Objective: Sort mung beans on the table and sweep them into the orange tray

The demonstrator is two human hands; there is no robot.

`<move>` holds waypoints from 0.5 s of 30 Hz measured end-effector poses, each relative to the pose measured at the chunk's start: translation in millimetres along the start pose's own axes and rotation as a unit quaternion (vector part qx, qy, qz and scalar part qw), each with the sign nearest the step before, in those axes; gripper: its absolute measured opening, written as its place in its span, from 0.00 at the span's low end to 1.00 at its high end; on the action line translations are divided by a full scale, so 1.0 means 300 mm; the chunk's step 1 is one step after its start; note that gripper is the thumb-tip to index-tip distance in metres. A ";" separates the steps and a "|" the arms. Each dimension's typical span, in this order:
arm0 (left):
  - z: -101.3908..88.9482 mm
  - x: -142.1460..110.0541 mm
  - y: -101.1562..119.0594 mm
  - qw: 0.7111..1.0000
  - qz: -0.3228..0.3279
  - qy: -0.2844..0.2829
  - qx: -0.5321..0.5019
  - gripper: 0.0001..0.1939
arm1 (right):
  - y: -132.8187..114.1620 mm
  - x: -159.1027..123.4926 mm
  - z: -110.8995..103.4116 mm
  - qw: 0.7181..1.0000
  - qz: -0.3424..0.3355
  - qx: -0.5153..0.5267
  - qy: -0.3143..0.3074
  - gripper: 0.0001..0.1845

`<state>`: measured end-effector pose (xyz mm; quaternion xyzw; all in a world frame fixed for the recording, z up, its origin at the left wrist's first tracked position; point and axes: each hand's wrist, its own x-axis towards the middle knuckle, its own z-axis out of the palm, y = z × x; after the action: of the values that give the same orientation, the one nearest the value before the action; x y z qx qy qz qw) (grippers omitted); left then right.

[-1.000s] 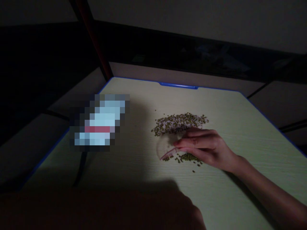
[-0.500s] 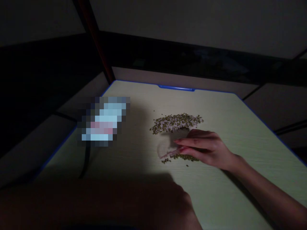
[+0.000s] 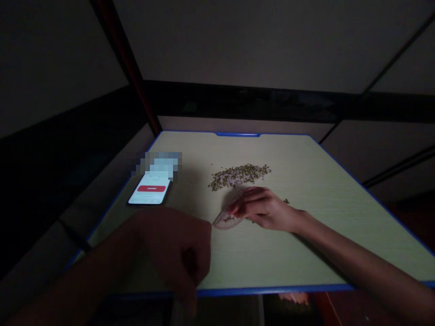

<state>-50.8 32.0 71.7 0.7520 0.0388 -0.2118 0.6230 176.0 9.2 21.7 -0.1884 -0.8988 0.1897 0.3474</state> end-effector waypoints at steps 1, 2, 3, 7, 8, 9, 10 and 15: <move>-0.019 -0.009 -0.015 1.000 -0.003 -0.007 -0.017 0.21 | -0.006 0.000 0.005 1.000 0.007 0.005 -0.013 0.12; -0.038 -0.011 -0.033 0.999 0.002 -0.019 -0.027 0.19 | -0.013 -0.003 0.007 1.000 0.016 0.011 -0.024 0.13; -0.055 -0.009 -0.051 0.999 0.007 -0.030 -0.037 0.18 | -0.019 -0.009 0.007 0.999 0.026 0.018 -0.033 0.14; -0.098 0.023 -0.118 0.993 0.025 -0.004 -0.116 0.18 | -0.051 -0.067 -0.021 0.997 0.064 0.022 -0.038 0.14; -0.103 0.031 -0.132 0.990 0.037 0.002 -0.136 0.19 | -0.060 -0.086 -0.032 0.997 0.069 0.018 -0.034 0.14; -0.107 0.039 -0.145 0.988 0.045 0.005 -0.147 0.19 | -0.070 -0.106 -0.043 0.996 0.076 0.016 -0.032 0.14; -0.111 0.045 -0.158 0.986 0.053 0.004 -0.156 0.20 | -0.079 -0.125 -0.053 0.996 0.082 0.014 -0.029 0.14; -0.124 0.060 -0.222 0.981 0.084 0.005 -0.177 0.24 | -0.119 -0.198 -0.093 0.995 0.097 -0.011 -0.010 0.14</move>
<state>-45.9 78.5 9.0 0.6318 0.0158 -0.1450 0.7613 228.8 -43.4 24.8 -0.2765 -0.8816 0.2149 0.3165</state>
